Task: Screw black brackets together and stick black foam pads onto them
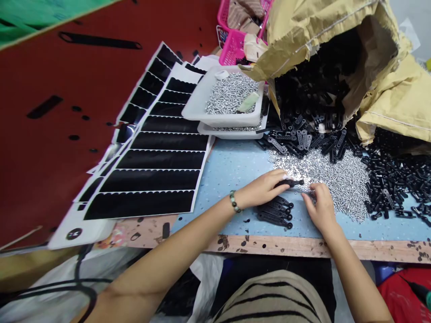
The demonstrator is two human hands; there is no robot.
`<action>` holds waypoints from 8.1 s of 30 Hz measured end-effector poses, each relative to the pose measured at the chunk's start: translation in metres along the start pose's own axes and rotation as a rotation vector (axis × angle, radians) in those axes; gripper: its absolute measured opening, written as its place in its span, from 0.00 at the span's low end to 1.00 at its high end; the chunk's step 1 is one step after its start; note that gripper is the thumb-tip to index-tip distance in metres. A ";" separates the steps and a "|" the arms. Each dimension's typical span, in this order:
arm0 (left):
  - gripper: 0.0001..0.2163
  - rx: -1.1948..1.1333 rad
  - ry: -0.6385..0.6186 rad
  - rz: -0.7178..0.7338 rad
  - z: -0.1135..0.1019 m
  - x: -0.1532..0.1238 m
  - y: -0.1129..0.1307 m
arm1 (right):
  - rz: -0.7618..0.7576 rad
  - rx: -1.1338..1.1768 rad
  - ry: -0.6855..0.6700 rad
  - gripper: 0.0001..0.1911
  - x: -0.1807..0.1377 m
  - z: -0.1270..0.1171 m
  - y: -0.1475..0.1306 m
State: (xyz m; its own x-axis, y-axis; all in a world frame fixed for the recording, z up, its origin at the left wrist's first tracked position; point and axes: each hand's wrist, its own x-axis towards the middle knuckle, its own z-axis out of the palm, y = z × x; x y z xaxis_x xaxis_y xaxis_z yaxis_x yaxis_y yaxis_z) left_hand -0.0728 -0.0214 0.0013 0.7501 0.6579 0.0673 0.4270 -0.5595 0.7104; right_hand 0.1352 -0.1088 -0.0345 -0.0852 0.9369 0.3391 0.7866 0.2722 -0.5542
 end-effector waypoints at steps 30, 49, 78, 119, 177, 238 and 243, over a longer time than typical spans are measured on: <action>0.06 0.144 -0.185 0.080 0.017 0.010 -0.012 | -0.037 -0.096 -0.043 0.11 -0.007 0.021 -0.006; 0.07 0.128 -0.256 0.098 0.008 0.013 -0.012 | -0.047 -0.282 0.001 0.11 -0.012 0.024 -0.018; 0.09 0.092 -0.175 0.002 -0.008 -0.012 -0.009 | -0.072 -0.031 -0.100 0.25 -0.043 0.007 -0.040; 0.14 -0.004 -0.158 -0.309 -0.013 -0.039 0.027 | -0.076 0.171 -0.182 0.07 0.015 0.027 -0.029; 0.13 -0.835 0.395 -0.450 0.012 -0.008 0.025 | 0.194 0.454 -0.004 0.05 -0.020 0.021 -0.039; 0.26 0.281 0.302 -0.113 0.068 -0.092 0.021 | -0.155 0.181 -0.172 0.08 -0.050 0.017 -0.052; 0.25 0.307 0.286 -0.131 0.076 -0.091 0.019 | -0.192 0.075 -0.196 0.08 -0.043 0.012 -0.049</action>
State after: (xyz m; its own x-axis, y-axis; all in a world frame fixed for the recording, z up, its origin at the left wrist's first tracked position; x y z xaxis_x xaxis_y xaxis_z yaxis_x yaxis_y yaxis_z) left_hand -0.0947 -0.1298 -0.0443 0.5278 0.8224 0.2124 0.6719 -0.5572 0.4879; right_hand 0.0926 -0.1601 -0.0312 -0.3512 0.8890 0.2938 0.6977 0.4577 -0.5511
